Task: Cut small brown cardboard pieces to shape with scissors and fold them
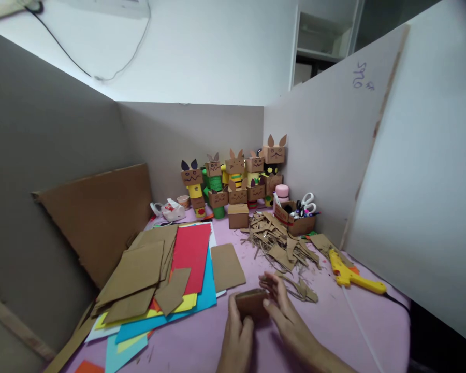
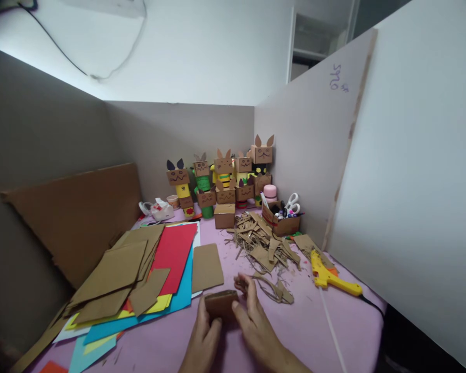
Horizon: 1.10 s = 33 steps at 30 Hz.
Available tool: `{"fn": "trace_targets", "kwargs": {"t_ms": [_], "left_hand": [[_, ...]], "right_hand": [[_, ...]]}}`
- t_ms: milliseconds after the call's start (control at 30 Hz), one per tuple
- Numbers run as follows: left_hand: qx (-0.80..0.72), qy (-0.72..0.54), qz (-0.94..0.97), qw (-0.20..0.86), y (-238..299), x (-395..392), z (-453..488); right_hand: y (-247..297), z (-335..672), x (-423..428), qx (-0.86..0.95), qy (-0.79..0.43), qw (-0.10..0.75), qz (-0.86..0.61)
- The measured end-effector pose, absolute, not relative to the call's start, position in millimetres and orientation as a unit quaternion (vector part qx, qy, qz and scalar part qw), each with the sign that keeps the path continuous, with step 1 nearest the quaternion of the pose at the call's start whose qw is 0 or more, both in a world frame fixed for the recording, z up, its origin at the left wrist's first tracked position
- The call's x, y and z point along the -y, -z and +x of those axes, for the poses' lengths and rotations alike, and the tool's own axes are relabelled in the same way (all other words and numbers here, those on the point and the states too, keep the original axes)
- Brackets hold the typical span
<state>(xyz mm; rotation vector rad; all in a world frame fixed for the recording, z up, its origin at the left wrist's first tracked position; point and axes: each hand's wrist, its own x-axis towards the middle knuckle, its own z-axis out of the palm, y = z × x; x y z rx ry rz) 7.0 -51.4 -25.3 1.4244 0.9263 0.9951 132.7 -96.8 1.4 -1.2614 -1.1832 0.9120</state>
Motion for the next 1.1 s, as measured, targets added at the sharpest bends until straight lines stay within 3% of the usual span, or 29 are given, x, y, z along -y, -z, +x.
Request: {"fn": "trace_targets", "kwargs": {"t_ms": [133, 300, 500, 600, 733, 800, 967, 1100], "left_hand": [[-0.416, -0.412, 0.606, 0.539, 25.7, 56.1, 8.8], [-0.397, -0.422, 0.625, 0.523, 28.1, 60.2, 7.1], [-0.483, -0.392, 0.597, 0.506, 32.1, 61.1, 8.5], [-0.421, -0.384, 0.608, 0.553, 23.0, 54.9, 7.6], [-0.208, -0.332, 0.496, 0.775, -1.2, 46.4, 3.8], [-0.171, -0.303, 0.398, 0.849, -11.0, 46.5, 1.4], [-0.137, -0.172, 0.395, 0.892, -19.0, 50.6, -3.8], [-0.150, -0.133, 0.411, 0.889, -17.9, 47.6, -6.1]], "right_hand": [[-13.7, 128.5, 99.6, 0.556, -0.370, 0.513, -0.539], [-10.1, 128.7, 104.5, 0.623, -0.314, 0.524, -0.489], [-10.2, 140.6, 105.9, 0.621, -0.339, 0.459, -0.538], [-18.8, 150.3, 100.7, 0.644, -0.291, 0.453, -0.543], [-31.4, 162.5, 88.0, 0.500, -0.483, 0.576, -0.431], [-33.7, 163.6, 83.6, 0.430, -0.573, 0.604, -0.350], [-24.6, 154.5, 86.4, 0.339, -0.700, 0.567, -0.271], [-18.3, 152.7, 92.4, 0.365, -0.718, 0.531, -0.262]]}}
